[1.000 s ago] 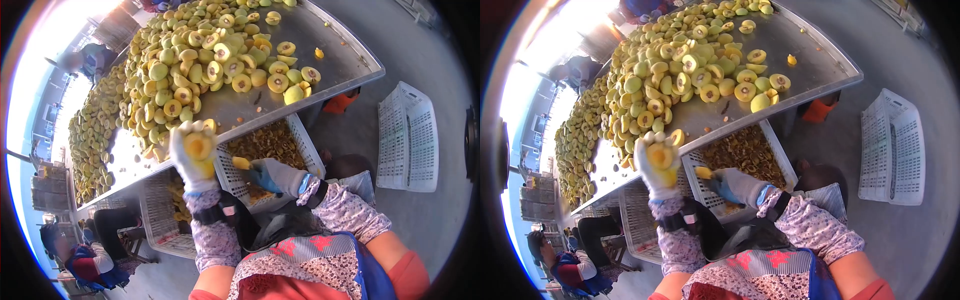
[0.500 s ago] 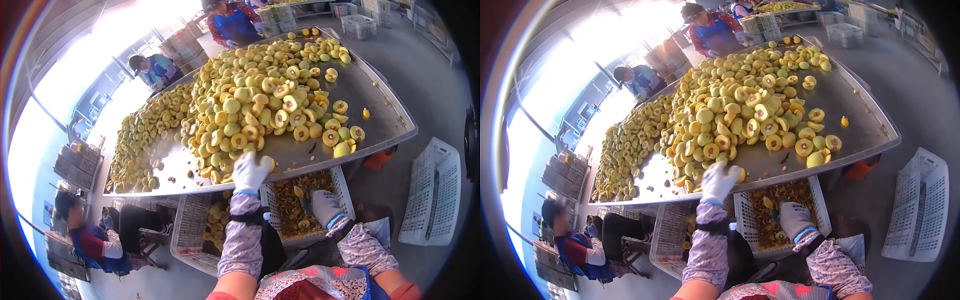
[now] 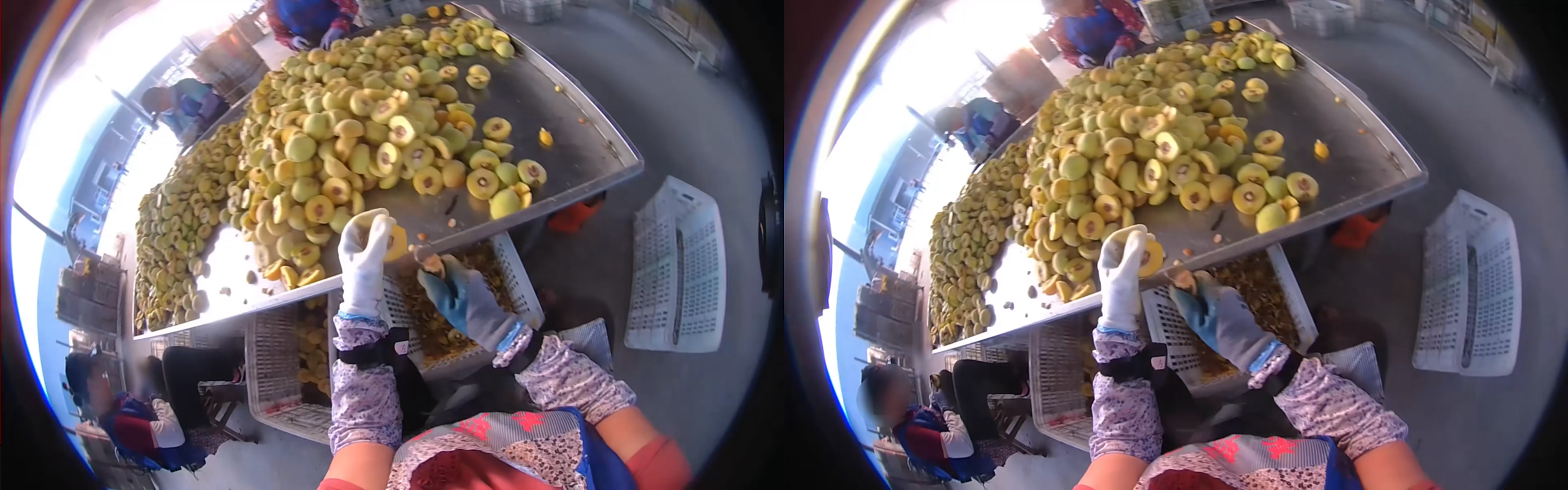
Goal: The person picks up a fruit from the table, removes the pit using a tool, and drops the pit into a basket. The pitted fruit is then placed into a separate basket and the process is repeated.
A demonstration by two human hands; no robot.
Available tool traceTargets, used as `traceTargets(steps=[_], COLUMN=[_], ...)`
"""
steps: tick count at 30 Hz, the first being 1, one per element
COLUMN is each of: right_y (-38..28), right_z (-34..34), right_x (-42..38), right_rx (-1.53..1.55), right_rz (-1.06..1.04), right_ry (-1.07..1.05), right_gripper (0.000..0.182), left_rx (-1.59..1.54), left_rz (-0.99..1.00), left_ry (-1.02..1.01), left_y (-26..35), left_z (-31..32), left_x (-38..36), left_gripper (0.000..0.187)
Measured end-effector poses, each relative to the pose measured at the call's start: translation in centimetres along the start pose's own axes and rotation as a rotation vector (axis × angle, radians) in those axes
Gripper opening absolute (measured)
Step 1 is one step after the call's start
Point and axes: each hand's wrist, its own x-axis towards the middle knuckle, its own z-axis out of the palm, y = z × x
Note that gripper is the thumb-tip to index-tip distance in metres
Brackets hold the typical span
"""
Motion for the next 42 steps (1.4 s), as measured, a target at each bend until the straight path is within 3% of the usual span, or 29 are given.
traceTargets(steps=[4, 6, 9, 12, 15, 18, 21, 25, 32, 34, 37, 39, 42], right_y=[0.1, 0.4, 0.6, 0.2, -0.5, -0.8, -0.6, 0.4, -0.1, -0.1, 0.1, 0.8, 0.1], right_z=[0.3, 0.3, 0.2, -0.1, -0.1, -0.2, -0.3, 1.0, 0.8, 1.0, 1.4, 1.7, 1.4], right_x=[0.0, 0.0, -0.1, -0.1, -0.2, -0.1, -0.1, -0.5, -0.7, -1.1, -1.6, -1.7, -2.0], right_rx=[0.197, 0.142, 0.021, -0.046, 0.079, 0.002, 0.074, 0.176, 0.263, 0.259, 0.362, 0.355, 0.362], right_rz=[0.072, 0.09, 0.107, -0.033, 0.11, 0.243, 0.283, 0.25, 0.382, 0.401, 0.388, 0.408, 0.488], right_ry=[-0.056, -0.073, -0.09, -0.075, -0.121, -0.22, -0.244, -0.212, -0.32, -0.332, -0.287, -0.455, -0.368], right_gripper=[0.031, 0.032, 0.026, 0.029, 0.03, 0.03, 0.044, 0.038, 0.043, 0.043, 0.05, 0.051, 0.054], left_rx=[-0.24, -0.319, -0.582, -0.693, -0.634, -0.607, -0.542, -0.526, -0.474, -0.222, -0.225, -0.189, -0.111], left_rz=[0.016, -0.009, -0.281, -0.262, -0.22, -0.214, -0.214, -0.205, -0.159, -0.207, -0.239, -0.215, -0.244], left_ry=[-0.057, -0.066, 0.082, 0.131, 0.146, 0.161, 0.126, 0.16, 0.155, 0.052, 0.062, 0.021, -0.032], left_y=[0.0, -0.5, 1.2, 0.8, 0.9, 1.4, 0.9, 0.2, -0.4, 0.3, 0.7, 0.4, 0.8], left_z=[2.0, 2.9, 5.0, 4.5, 4.4, 5.0, 4.7, 5.5, 5.1, 4.2, 4.6, 4.1, 3.8], left_x=[-2.1, -2.7, -4.1, -3.3, -3.0, -3.6, -3.9, -4.1, -4.4, -4.4, -4.5, -4.2, -4.2], left_gripper=[0.037, 0.044, 0.045, 0.046, 0.045, 0.043, 0.041, 0.037, 0.031, 0.028, 0.029, 0.03, 0.032])
